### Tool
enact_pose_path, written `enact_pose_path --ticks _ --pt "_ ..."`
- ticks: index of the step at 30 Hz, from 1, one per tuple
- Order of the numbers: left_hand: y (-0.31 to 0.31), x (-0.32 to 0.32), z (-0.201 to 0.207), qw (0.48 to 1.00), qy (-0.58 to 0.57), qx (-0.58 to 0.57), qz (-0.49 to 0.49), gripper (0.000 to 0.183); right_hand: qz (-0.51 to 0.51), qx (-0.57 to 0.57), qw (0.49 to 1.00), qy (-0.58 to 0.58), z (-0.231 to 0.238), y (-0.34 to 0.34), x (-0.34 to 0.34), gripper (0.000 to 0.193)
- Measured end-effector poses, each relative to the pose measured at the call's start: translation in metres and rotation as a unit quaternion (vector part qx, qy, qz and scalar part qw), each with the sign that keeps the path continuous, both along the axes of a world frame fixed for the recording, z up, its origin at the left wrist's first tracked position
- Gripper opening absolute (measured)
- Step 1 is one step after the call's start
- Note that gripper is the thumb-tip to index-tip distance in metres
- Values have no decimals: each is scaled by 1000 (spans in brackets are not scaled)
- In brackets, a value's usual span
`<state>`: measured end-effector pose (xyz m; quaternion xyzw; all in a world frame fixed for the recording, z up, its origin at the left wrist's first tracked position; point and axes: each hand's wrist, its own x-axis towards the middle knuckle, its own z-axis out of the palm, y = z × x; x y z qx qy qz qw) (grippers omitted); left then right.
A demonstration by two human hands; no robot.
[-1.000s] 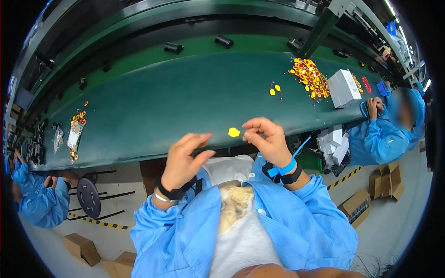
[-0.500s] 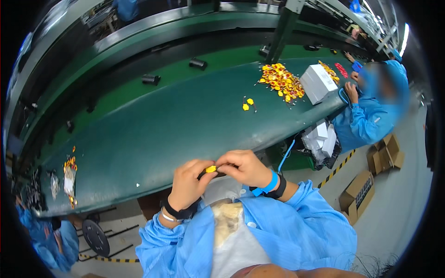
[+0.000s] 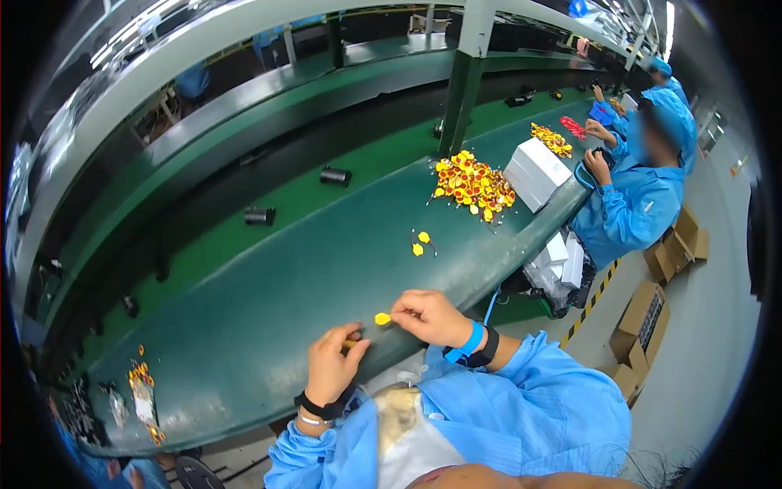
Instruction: The worker is assembling small yellow and black plastic components on an industrial assembly line.
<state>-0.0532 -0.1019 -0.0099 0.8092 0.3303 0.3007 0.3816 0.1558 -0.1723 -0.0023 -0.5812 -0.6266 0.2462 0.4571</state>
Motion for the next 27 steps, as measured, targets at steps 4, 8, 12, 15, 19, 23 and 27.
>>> enact_pose_path --ticks 4,8,12,15,19,23,27 --pt "19 -16 -33 989 -1 -145 18 15 -147 -23 987 53 -18 -1 45 11" --pt "32 -17 -38 942 -73 -322 55 10 -297 -22 950 93 -48 -7 87 13" --pt "37 -7 -36 944 -30 -320 71 10 -338 -32 934 109 -61 -11 98 13" --pt "36 0 -29 947 -7 -310 83 10 -330 4 944 -2 -52 -12 96 12" --pt "35 1 -33 946 -14 -308 102 11 -317 17 948 -11 -52 -12 97 11" --pt "40 1 -37 946 2 -298 127 12 -289 -17 957 -5 -49 -9 99 10" --pt "43 3 -31 942 12 -311 125 15 -297 -11 955 18 -55 -6 100 10"
